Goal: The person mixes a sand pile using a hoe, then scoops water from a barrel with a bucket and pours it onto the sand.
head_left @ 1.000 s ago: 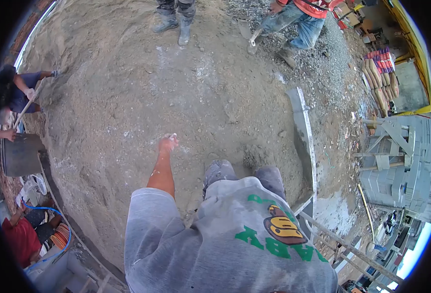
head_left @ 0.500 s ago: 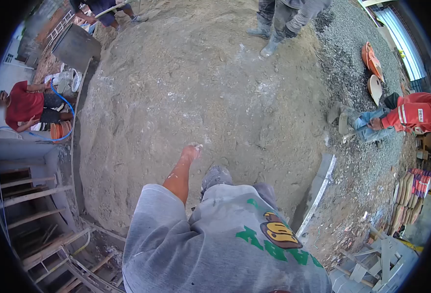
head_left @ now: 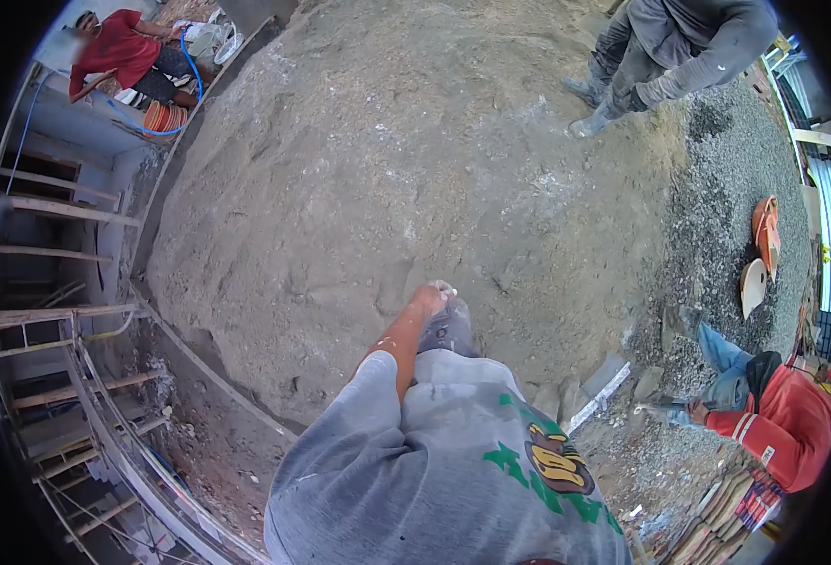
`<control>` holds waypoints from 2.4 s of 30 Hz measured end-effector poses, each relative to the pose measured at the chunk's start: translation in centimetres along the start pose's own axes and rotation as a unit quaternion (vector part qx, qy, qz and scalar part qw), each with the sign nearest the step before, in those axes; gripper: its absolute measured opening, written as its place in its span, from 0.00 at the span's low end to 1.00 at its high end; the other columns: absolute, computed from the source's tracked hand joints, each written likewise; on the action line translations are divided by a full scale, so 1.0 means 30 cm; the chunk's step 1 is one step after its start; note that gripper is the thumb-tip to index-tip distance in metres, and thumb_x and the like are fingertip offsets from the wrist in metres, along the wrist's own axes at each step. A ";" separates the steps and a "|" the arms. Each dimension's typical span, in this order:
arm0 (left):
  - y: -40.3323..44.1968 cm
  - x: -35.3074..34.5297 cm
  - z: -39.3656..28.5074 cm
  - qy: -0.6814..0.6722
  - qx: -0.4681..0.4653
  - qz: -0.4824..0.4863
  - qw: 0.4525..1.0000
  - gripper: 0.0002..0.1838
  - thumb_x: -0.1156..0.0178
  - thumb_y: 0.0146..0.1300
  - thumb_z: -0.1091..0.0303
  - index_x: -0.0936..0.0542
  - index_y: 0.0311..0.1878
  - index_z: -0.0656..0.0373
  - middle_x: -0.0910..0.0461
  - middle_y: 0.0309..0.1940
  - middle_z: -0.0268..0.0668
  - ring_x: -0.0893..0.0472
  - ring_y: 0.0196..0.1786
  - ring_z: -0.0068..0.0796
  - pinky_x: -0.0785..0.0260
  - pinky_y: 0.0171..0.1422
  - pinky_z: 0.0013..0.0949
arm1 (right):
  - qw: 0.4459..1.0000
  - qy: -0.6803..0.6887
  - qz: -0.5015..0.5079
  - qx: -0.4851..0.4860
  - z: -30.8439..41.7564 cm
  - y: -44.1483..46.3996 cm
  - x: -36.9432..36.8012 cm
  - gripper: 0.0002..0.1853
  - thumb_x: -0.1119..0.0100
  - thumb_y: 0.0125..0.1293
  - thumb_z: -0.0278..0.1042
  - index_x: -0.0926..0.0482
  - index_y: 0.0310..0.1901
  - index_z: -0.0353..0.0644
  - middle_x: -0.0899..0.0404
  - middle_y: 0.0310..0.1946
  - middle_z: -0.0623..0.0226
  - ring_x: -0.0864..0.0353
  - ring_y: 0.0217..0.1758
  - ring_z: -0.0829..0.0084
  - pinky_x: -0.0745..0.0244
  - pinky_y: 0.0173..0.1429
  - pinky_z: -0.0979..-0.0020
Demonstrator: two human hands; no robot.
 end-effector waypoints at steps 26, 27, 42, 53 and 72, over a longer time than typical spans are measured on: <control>0.342 0.653 0.105 -0.203 -0.054 -0.078 0.975 0.18 0.44 0.59 0.54 0.24 0.44 0.60 0.21 0.28 0.32 0.22 0.31 0.21 0.30 0.33 0.26 | 0.999 0.028 0.008 -0.017 0.267 -0.102 0.264 0.21 0.43 0.45 0.45 0.21 0.39 0.39 0.22 0.39 0.53 0.22 0.45 0.58 0.26 0.46 0.64; 0.372 0.725 0.125 -0.191 -0.041 -0.087 0.977 0.18 0.44 0.60 0.56 0.24 0.44 0.61 0.21 0.29 0.33 0.22 0.31 0.22 0.29 0.34 0.26 | 0.999 0.034 0.008 -0.024 0.288 -0.122 0.270 0.21 0.43 0.46 0.45 0.21 0.39 0.40 0.22 0.39 0.53 0.22 0.45 0.58 0.26 0.46 0.64; 0.351 0.694 0.398 -0.200 0.255 0.005 0.946 0.19 0.52 0.63 0.51 0.26 0.48 0.54 0.20 0.35 0.34 0.20 0.32 0.29 0.33 0.34 0.39 | 0.995 0.077 0.024 -0.058 0.348 -0.131 0.443 0.17 0.44 0.48 0.45 0.20 0.38 0.45 0.20 0.38 0.59 0.21 0.43 0.60 0.26 0.44 0.62; 0.604 0.675 -0.062 -0.364 0.150 -0.210 0.895 0.17 0.49 0.62 0.53 0.25 0.43 0.56 0.21 0.29 0.32 0.25 0.26 0.21 0.37 0.26 0.27 | 0.999 -0.012 -0.006 -0.047 -0.022 0.324 1.109 0.15 0.45 0.50 0.45 0.19 0.38 0.49 0.19 0.38 0.64 0.20 0.42 0.62 0.26 0.43 0.61; 2.062 -1.007 -2.332 -0.382 -0.015 0.342 0.858 0.28 0.39 0.55 0.51 0.33 0.49 0.63 0.26 0.32 0.39 0.24 0.35 0.29 0.29 0.38 0.31 | 0.730 0.657 -0.182 0.048 -0.145 2.203 3.290 0.06 0.45 0.51 0.31 0.27 0.26 0.36 0.29 0.17 0.66 0.27 0.16 0.71 0.30 0.22 0.69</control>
Point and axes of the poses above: each hand's wrist, its own y-axis towards the middle knuckle, its own x-axis out of the back of the hand, z = x × y, the point moved 2 cm from there along y, towards the middle knuckle
